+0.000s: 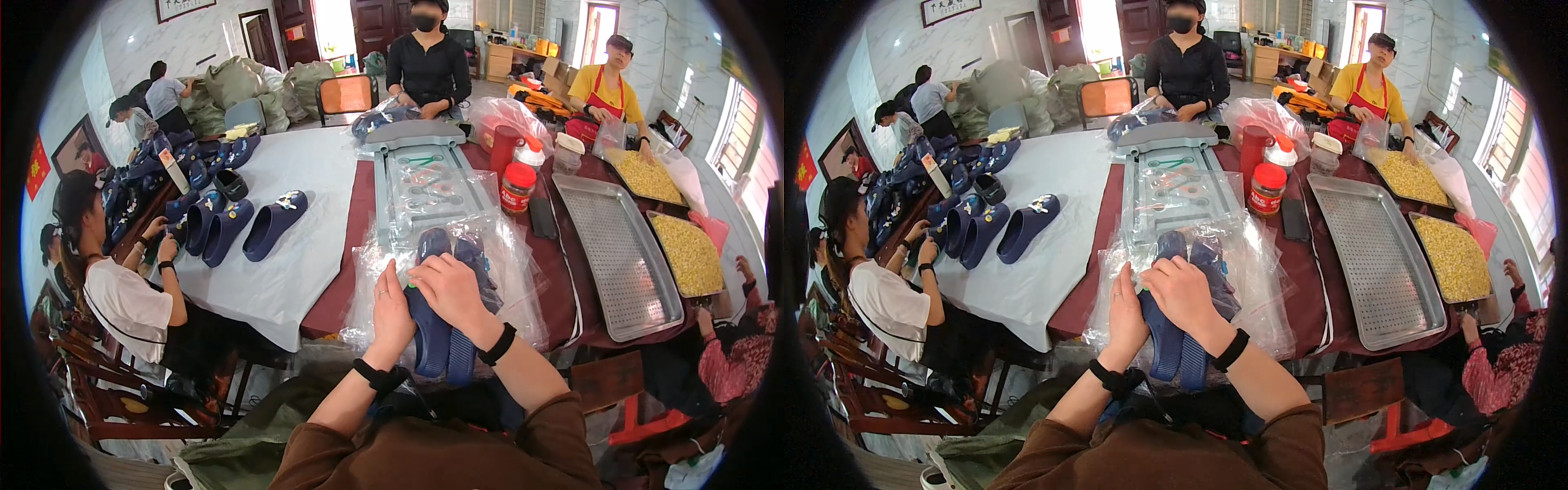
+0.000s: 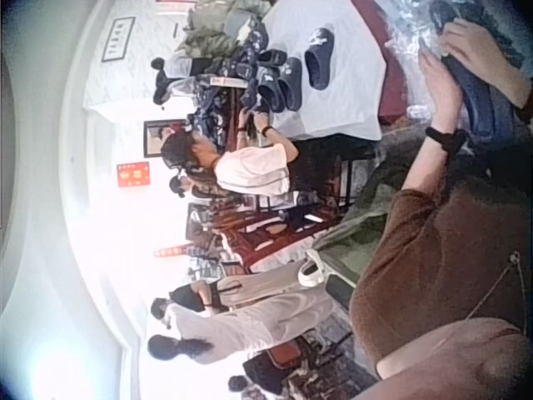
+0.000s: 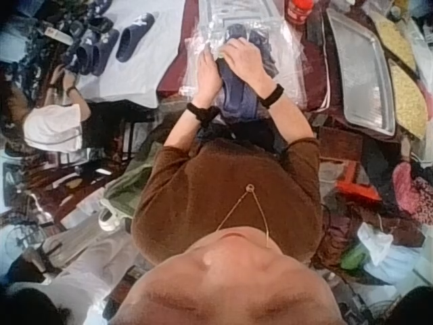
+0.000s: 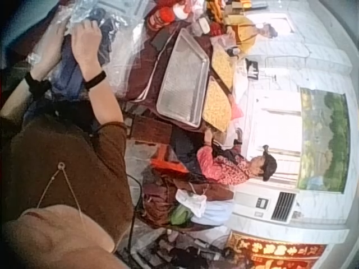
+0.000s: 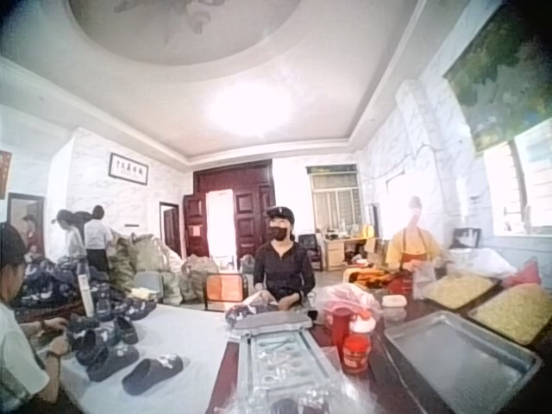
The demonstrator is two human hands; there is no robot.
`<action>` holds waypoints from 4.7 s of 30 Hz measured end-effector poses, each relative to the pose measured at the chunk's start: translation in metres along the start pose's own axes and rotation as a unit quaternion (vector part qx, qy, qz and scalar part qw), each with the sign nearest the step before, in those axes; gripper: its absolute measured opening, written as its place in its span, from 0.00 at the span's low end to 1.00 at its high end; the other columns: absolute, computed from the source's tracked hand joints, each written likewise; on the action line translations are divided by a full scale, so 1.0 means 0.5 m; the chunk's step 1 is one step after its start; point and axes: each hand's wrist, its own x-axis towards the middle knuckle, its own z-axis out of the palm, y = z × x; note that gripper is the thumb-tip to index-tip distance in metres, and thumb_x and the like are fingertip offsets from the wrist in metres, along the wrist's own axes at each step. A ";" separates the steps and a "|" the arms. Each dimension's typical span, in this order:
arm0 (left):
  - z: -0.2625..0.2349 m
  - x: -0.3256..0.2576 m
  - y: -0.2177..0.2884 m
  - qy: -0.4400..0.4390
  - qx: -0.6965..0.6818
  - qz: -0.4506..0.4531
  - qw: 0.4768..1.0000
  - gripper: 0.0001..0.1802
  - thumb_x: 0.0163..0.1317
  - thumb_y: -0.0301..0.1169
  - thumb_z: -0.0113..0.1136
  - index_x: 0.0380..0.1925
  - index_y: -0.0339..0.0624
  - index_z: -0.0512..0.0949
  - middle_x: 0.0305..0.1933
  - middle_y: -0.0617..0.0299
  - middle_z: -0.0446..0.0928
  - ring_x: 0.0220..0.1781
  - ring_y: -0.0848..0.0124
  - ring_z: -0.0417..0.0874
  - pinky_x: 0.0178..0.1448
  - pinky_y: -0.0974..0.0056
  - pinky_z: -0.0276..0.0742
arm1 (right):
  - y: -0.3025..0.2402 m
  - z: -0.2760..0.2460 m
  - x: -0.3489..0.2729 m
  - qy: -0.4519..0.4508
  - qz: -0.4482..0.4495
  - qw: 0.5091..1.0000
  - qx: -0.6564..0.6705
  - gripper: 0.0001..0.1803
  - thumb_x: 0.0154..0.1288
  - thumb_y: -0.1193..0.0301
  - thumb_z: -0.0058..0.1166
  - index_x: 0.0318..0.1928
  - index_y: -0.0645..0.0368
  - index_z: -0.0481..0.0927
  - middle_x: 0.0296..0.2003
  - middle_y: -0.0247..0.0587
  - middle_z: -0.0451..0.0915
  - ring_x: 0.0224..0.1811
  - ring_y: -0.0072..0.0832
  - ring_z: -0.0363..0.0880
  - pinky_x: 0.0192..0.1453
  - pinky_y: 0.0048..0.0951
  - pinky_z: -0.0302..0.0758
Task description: Packing pairs of blue shoes into clear plastic bags.
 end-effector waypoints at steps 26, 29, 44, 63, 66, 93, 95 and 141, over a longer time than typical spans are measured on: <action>-0.074 -0.046 -0.082 -0.133 -0.371 -0.061 0.917 0.59 0.59 0.16 0.64 0.83 0.50 0.37 0.82 0.37 0.52 0.81 0.45 0.61 0.78 0.48 0.66 | 0.064 -0.135 -0.292 -0.014 0.231 0.953 0.195 0.55 0.52 0.80 0.69 0.80 0.59 0.56 0.82 0.52 0.48 0.76 0.48 0.66 0.74 0.43 0.67; -0.063 -0.042 -0.085 -0.141 -0.282 -0.047 0.948 0.57 0.59 0.12 0.61 0.83 0.50 0.41 0.76 0.33 0.62 0.75 0.47 0.71 0.72 0.51 0.74 | 0.082 -0.100 -0.287 -0.013 0.243 0.962 0.127 0.48 0.54 0.85 0.65 0.77 0.55 0.64 0.72 0.56 0.67 0.65 0.43 0.78 0.66 0.37 0.75; -0.025 -0.014 -0.085 0.114 -0.202 -0.126 0.965 0.10 0.53 0.18 0.66 0.30 0.38 0.74 0.20 0.67 0.69 0.24 0.78 0.69 0.30 0.68 0.68 | 0.046 -0.064 -0.236 0.131 0.338 0.925 0.116 0.14 0.62 0.74 0.69 0.46 0.60 0.78 0.24 0.44 0.80 0.25 0.37 0.82 0.32 0.35 0.77; -0.075 -0.087 -0.083 -0.041 -0.135 -0.025 0.990 0.38 0.62 0.13 0.50 0.75 0.35 0.59 0.61 0.33 0.77 0.64 0.45 0.82 0.60 0.55 0.79 | -0.010 -0.151 -0.286 -0.101 0.262 0.949 0.144 0.57 0.52 0.75 0.67 0.81 0.61 0.48 0.75 0.64 0.60 0.77 0.54 0.62 0.76 0.43 0.65; -0.088 -0.103 -0.078 -0.068 -0.261 -0.092 0.959 0.46 0.60 0.15 0.53 0.79 0.34 0.47 0.78 0.34 0.57 0.76 0.43 0.69 0.69 0.52 0.73 | -0.029 -0.170 -0.286 -0.109 0.188 0.967 0.132 0.71 0.43 0.65 0.78 0.81 0.64 0.41 0.79 0.69 0.44 0.82 0.60 0.48 0.82 0.48 0.54; -0.167 -0.109 0.004 -0.209 -0.241 0.026 0.948 0.63 0.51 0.28 0.81 0.81 0.41 0.48 0.84 0.41 0.46 0.84 0.48 0.55 0.72 0.51 0.73 | -0.046 -0.138 -0.264 -0.039 0.195 0.969 0.146 0.60 0.52 0.64 0.79 0.78 0.66 0.53 0.70 0.61 0.66 0.72 0.53 0.68 0.74 0.44 0.69; -0.148 -0.111 -0.007 -0.174 -0.286 -0.023 0.942 0.57 0.54 0.22 0.78 0.80 0.41 0.53 0.83 0.48 0.53 0.79 0.55 0.65 0.67 0.57 0.80 | -0.048 -0.120 -0.252 -0.018 0.209 0.968 0.138 0.57 0.53 0.66 0.78 0.77 0.65 0.56 0.69 0.60 0.67 0.69 0.53 0.71 0.71 0.43 0.72; -0.082 -0.041 -0.043 0.027 -0.020 -0.005 0.999 0.19 0.61 0.27 0.72 0.53 0.39 0.82 0.44 0.50 0.86 0.46 0.54 0.86 0.45 0.57 0.83 | -0.100 -0.034 -0.180 0.013 0.129 0.991 -0.030 0.54 0.44 0.61 0.80 0.74 0.46 0.67 0.76 0.60 0.55 0.74 0.59 0.60 0.74 0.53 0.64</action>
